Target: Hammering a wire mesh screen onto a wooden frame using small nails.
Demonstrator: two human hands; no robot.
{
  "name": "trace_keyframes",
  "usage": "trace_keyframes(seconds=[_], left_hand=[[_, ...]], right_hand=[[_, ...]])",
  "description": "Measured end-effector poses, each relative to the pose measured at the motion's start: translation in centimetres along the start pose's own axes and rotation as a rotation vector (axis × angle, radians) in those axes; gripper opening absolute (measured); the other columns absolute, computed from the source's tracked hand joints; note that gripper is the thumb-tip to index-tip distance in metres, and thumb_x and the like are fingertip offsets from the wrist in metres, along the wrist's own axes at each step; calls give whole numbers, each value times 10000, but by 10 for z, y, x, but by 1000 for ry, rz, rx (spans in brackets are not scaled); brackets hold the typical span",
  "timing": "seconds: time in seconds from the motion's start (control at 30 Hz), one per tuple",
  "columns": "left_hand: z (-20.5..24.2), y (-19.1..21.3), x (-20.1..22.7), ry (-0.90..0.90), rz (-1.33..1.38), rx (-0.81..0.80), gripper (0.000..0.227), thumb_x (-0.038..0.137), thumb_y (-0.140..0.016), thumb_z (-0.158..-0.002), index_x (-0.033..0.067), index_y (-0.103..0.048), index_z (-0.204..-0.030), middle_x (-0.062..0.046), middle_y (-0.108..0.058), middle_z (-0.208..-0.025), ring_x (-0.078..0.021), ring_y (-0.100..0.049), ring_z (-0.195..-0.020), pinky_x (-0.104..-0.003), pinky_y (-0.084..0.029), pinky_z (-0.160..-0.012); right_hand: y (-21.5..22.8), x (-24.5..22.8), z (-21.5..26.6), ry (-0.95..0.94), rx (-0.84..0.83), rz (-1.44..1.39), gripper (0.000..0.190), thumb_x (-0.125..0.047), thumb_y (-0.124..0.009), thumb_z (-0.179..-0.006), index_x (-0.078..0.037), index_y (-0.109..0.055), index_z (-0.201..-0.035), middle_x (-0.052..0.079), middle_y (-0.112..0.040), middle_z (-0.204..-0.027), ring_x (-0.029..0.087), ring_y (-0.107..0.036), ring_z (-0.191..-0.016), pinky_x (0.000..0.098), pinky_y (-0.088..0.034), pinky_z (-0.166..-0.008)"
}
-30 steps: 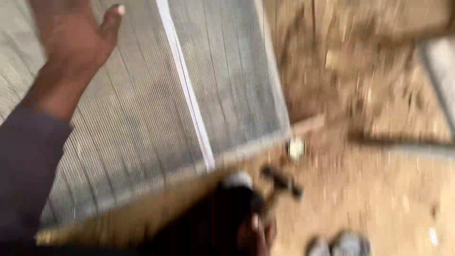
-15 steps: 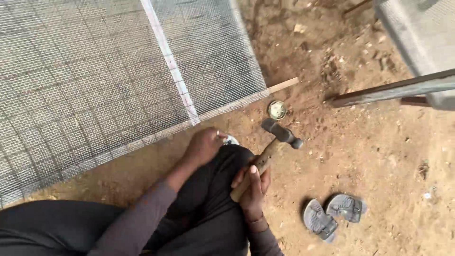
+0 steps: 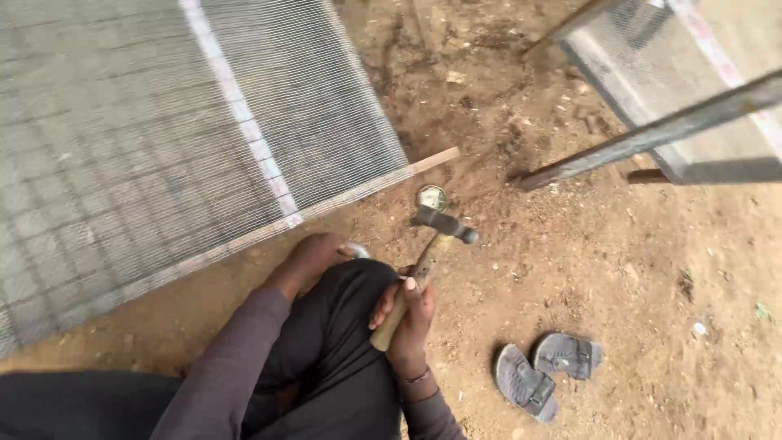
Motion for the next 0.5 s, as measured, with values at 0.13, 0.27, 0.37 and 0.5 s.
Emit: trace_keyframes(seconds=[0.13,0.27,0.37,0.5], left_hand=[[-41,-29,-37,-168,-233,55,381,451,-691,-884,136,-746,-1090,-164,-754,-1045,-361,-726,-988,-494,-552,-854],[-53,-37,-34,-178,-437,8,352,448,-624,-922,143,-744,-1051,-155,-746,-1063,-367,-712,-1034,-496,-556,-876],[-41,-26,-38,-102,-567,-14,330,436,-585,-945,171,-754,-1047,-140,-742,-1105,-350,-709,-1078,-476,-565,-909],[-41,-25,-40,-239,-530,85,254,339,-622,-901,165,-756,-1030,-123,-740,-1106,-339,-692,-1084,-453,-546,-932]], right_hand=[[19,15,-1,-96,81,-128,277,-267,-533,-1011,-80,-469,-1204,81,-518,-638,193,-538,-432,335,-498,-370],[31,29,-2,-138,90,-157,254,-259,-564,-1024,-92,-452,-1179,85,-529,-644,203,-544,-436,350,-494,-372],[28,22,1,-163,80,-155,259,-264,-581,-1047,-89,-445,-1181,89,-533,-636,206,-547,-431,352,-489,-378],[28,23,0,-128,68,-143,281,-260,-594,-1049,-85,-448,-1212,88,-544,-645,199,-551,-444,346,-485,-388]])
Point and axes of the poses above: each hand's wrist, its own z-axis away from the middle knuckle, its own y-axis out of the back of the hand, x = y × z, the point moved 5 cm from there along -z, towards the middle knuckle
